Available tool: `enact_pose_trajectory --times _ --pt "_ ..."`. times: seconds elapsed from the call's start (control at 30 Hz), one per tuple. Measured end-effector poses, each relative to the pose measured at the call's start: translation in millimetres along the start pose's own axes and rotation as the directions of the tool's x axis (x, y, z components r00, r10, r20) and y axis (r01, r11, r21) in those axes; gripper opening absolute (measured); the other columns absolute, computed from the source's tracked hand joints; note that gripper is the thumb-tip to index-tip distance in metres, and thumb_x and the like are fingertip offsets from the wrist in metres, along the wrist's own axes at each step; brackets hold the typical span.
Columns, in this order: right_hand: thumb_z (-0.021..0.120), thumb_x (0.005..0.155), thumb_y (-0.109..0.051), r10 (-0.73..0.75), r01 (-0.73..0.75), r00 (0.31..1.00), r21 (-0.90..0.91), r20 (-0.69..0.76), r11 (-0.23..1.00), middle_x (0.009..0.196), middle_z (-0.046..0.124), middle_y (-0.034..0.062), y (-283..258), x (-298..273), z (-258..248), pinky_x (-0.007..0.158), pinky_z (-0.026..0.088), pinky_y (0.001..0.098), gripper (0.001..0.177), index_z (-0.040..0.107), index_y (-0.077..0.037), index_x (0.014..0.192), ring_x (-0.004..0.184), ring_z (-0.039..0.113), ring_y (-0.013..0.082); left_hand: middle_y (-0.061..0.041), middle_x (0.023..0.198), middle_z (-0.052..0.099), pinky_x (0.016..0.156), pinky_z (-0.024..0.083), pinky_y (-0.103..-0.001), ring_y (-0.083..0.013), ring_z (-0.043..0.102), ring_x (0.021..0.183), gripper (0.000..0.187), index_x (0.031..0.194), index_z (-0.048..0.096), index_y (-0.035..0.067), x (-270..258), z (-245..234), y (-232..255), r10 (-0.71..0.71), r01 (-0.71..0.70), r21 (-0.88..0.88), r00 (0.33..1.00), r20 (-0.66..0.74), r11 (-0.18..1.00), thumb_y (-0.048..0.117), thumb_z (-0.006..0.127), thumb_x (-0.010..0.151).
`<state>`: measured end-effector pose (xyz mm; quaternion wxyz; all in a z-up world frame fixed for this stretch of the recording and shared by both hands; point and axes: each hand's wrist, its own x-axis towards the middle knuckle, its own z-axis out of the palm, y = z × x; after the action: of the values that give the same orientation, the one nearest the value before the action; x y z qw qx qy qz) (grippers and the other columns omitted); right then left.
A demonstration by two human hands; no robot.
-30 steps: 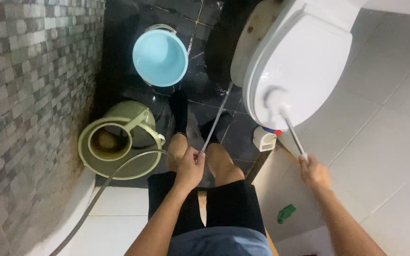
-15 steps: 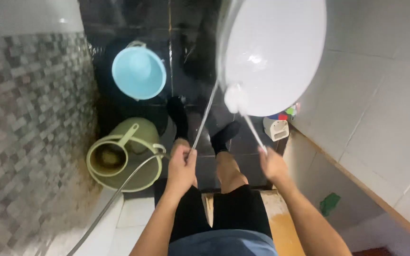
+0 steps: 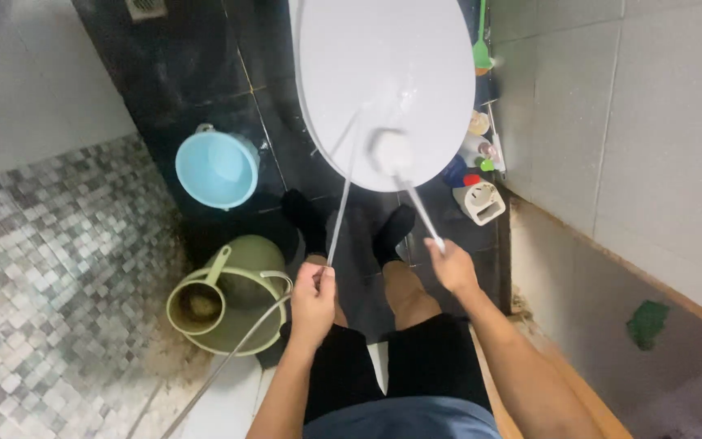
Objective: Scrubbing the inside and outside of a toilet bowl and tank using a brush and water sprayer.
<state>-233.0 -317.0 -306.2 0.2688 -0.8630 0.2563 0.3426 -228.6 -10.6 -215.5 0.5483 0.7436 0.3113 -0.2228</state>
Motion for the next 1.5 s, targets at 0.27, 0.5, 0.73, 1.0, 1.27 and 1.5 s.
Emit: enact_pose_trajectory --times 0.27,0.5,0.73,1.0,1.27,1.5 --pt "0.067 0.102 -0.038 0.275 -0.135 0.962 0.871 0.0 0.472 0.096 0.063 0.0108 -5 125 50 0.075 0.053 0.0454 0.036 0.06 -0.003 0.107 0.088 0.062 0.0279 -0.005 0.078 0.066 0.065 0.052 -0.03 -0.0132 0.061 0.069 0.019 0.097 0.062 0.003 3 14 -38 -0.012 0.012 0.017 0.999 0.031 1.0 0.021 0.062 0.099" --pt "0.064 0.102 -0.034 0.29 -0.139 0.948 0.99 0.134 -0.002 0.119 0.063 0.0129 -26 194 52 0.089 0.057 0.0511 0.046 0.056 0.0 0.133 0.108 0.065 0.0307 -0.008 0.08 0.07 0.068 0.053 -0.031 -0.0151 0.064 0.071 0.022 0.097 0.062 0.001 4 -32 -26 -0.124 0.125 0.093 0.992 -0.013 0.988 0.024 0.063 0.098" --pt "0.056 0.102 -0.03 0.325 -0.147 0.942 0.975 0.087 0.165 0.119 0.066 0.0078 -69 110 -14 0.089 0.06 0.0457 0.04 0.052 -0.005 0.132 0.11 0.068 0.0254 -0.009 0.08 0.07 0.067 0.053 -0.032 -0.0172 0.065 0.071 0.023 0.098 0.061 0.002 1 -56 -34 -0.127 0.126 0.08 0.992 0.008 0.989 0.025 0.063 0.098" --pt "0.06 0.108 -0.021 0.091 0.36 0.841 0.676 -0.534 0.644 0.086 0.063 0.0019 -199 30 -161 0.064 0.051 0.0293 0.02 0.063 -0.002 0.103 0.073 0.061 0.0111 -0.009 0.082 0.069 0.068 0.053 -0.033 -0.0182 0.066 0.073 0.021 0.099 0.06 0.003 -6 -96 -48 0.004 -0.004 0.009 0.999 -0.033 1.0 0.024 0.063 0.098" --pt "0.072 0.108 -0.025 -0.288 0.679 0.732 0.627 -0.618 0.38 0.088 0.065 0.005 -292 112 -252 0.068 0.054 0.0339 0.024 0.064 -0.002 0.108 0.075 0.064 0.0165 -0.008 0.079 0.067 0.069 0.052 -0.033 -0.0183 0.065 0.072 0.021 0.099 0.061 0.003 -11 -101 -37 -0.027 0.028 0.028 0.999 -0.043 0.999 0.024 0.062 0.099" --pt "0.066 0.103 -0.037 -0.403 0.614 0.78 0.71 -0.478 0.346 0.087 0.065 0.0064 -316 97 -249 0.067 0.053 0.0318 0.033 0.062 -0.004 0.105 0.072 0.064 0.016 -0.007 0.078 0.065 0.066 0.05 -0.031 -0.0152 0.059 0.07 0.02 0.099 0.061 0.003 -7 -83 -32 -0.104 0.104 -0.074 0.995 0.005 0.992 0.023 0.063 0.099"
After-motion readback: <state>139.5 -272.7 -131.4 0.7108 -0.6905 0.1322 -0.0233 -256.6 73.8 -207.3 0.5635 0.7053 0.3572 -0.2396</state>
